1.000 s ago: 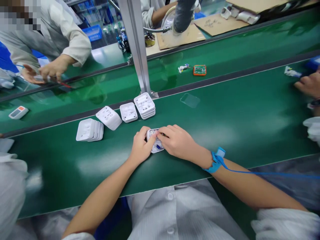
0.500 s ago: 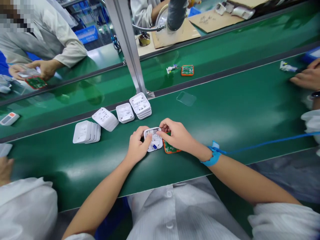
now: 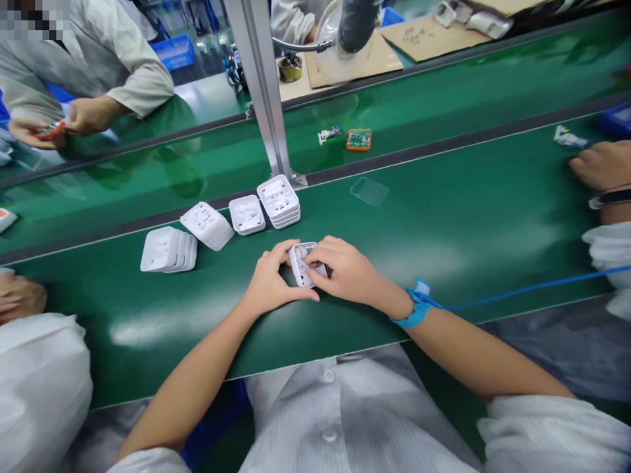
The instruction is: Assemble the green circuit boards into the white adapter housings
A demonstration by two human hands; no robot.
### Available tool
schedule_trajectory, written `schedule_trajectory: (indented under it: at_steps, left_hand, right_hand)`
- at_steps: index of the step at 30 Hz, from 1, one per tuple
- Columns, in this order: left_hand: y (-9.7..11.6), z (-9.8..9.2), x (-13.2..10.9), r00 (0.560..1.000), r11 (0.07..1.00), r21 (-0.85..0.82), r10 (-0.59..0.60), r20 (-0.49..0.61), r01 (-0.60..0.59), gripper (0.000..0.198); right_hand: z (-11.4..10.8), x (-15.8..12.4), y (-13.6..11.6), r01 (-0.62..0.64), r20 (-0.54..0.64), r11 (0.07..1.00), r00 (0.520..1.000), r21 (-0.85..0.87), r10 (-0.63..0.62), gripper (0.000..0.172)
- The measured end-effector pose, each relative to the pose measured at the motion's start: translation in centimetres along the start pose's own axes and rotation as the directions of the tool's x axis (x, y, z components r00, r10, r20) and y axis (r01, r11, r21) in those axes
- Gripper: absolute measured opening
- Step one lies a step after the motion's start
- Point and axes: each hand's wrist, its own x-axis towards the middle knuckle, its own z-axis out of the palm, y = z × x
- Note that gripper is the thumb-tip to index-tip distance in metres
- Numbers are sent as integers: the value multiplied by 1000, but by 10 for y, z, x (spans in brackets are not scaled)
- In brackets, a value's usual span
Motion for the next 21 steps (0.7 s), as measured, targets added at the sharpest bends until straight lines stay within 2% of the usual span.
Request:
schedule_trajectory:
  at_steps: [5,11,14,18,21]
  left_hand:
    - [2,4,0,1000,1000,13,-14,-20,14,93]
    - [2,4,0,999,999,45,12,-33,-10,85]
    - [3,4,1,1000,999,39,20,-24,-19,83]
    - [4,3,1,1000,999,41,19,-21,-18,83]
    - [3,4,2,1000,999,48,19,-24,-18,83]
  right_hand:
    - [12,0,-4,-96,-96,991,992,-94,87,16]
    - [11,4,-5,-145,-53,978,989,-150,139,13]
    - [9,4,-5,-125,-43,971,992,-203,119,15]
    - [12,1,-4,-69,-119,951,992,-302,34,23]
    - [16,-1,-4,-57,-140,948,990,-314,13,24]
